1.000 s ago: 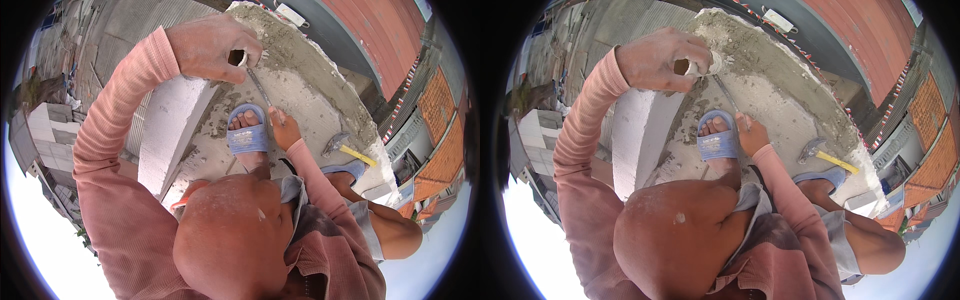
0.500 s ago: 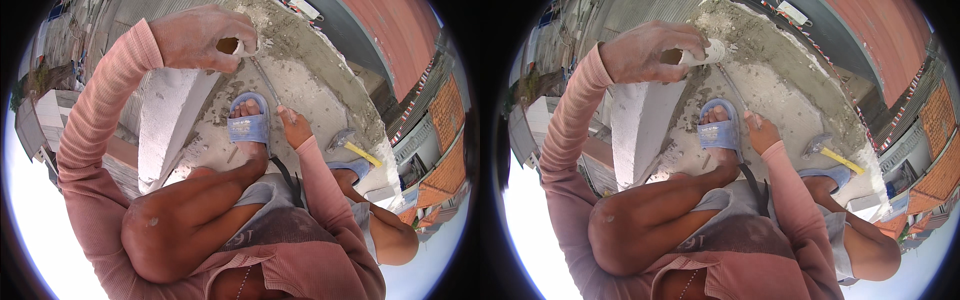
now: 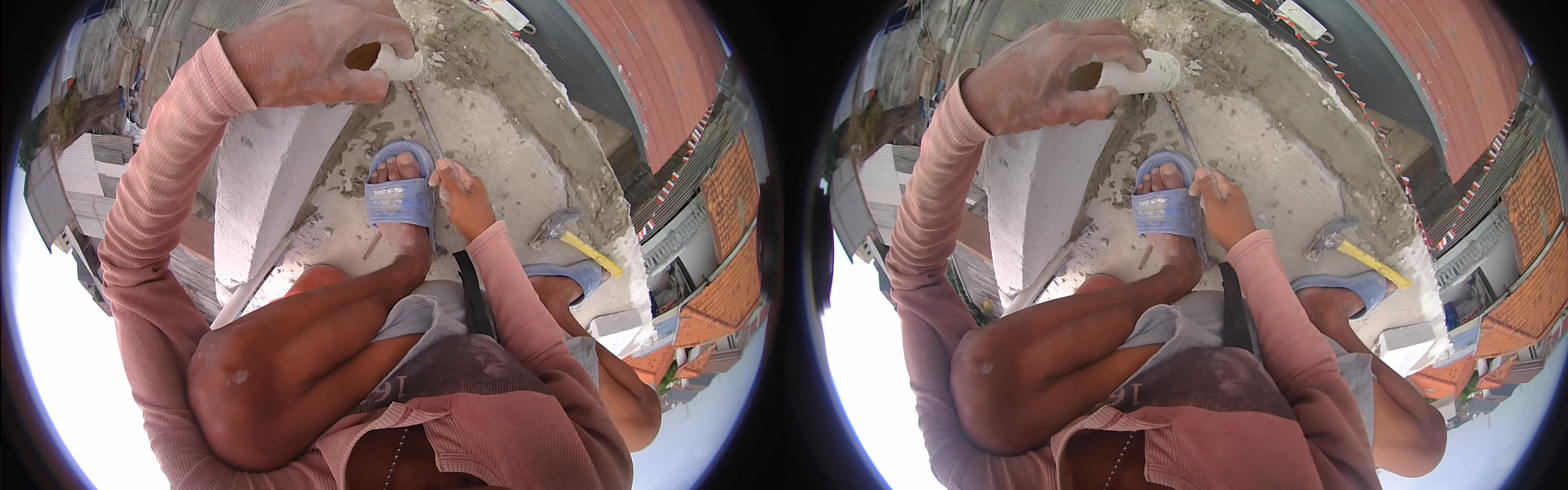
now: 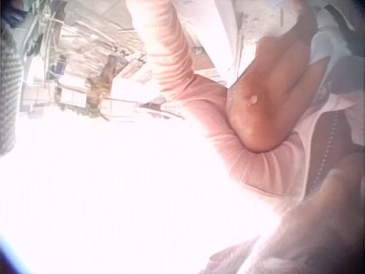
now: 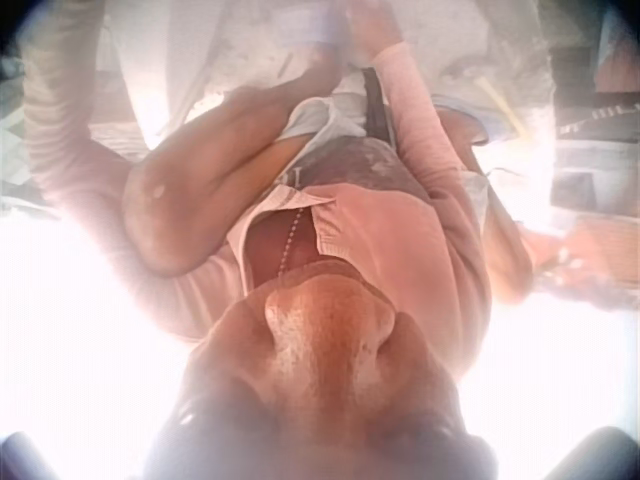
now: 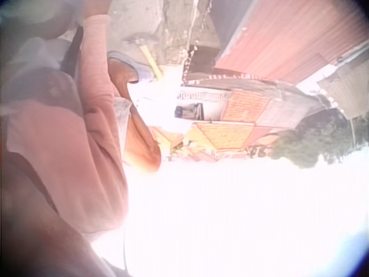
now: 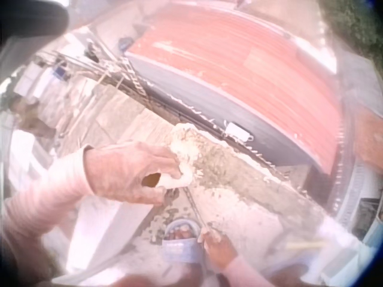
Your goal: The person constructs a masonry wall using bricks and mortar, applying wet cement with a trowel, positioning a PVC pipe, and using a hammer to break and shape pieces of concrete.
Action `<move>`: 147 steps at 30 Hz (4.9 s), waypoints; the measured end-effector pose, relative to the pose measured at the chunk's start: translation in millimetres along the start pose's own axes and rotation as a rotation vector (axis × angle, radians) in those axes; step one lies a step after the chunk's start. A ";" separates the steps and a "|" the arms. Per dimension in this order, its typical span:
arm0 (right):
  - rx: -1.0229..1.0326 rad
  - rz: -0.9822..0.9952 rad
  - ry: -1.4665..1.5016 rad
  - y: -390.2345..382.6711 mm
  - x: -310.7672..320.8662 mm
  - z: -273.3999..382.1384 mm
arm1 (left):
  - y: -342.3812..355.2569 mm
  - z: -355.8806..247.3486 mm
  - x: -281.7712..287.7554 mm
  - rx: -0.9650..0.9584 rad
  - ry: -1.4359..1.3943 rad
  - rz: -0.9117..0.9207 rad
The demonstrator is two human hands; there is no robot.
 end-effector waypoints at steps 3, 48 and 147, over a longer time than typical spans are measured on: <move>0.289 -0.085 -0.360 -17.4 10.1 22.8 | -3.3 3.6 -0.3 0.068 -0.017 0.003; 0.285 -0.255 -0.756 -35.3 79.7 75.5 | -25.7 -4.9 -0.1 0.336 0.273 -0.178; -0.059 -0.221 -0.111 -43.1 22.6 14.1 | -36.8 30.7 -239.0 0.885 -1.013 -0.973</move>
Point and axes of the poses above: each hand's wrist, its own y-axis towards the middle knuckle, its own x-axis out of the back of the hand, z = x × y, the point moved 10 cm from there along y, towards the middle knuckle, and after that the axes turned 1 degree about y, right-handed, at the moved point
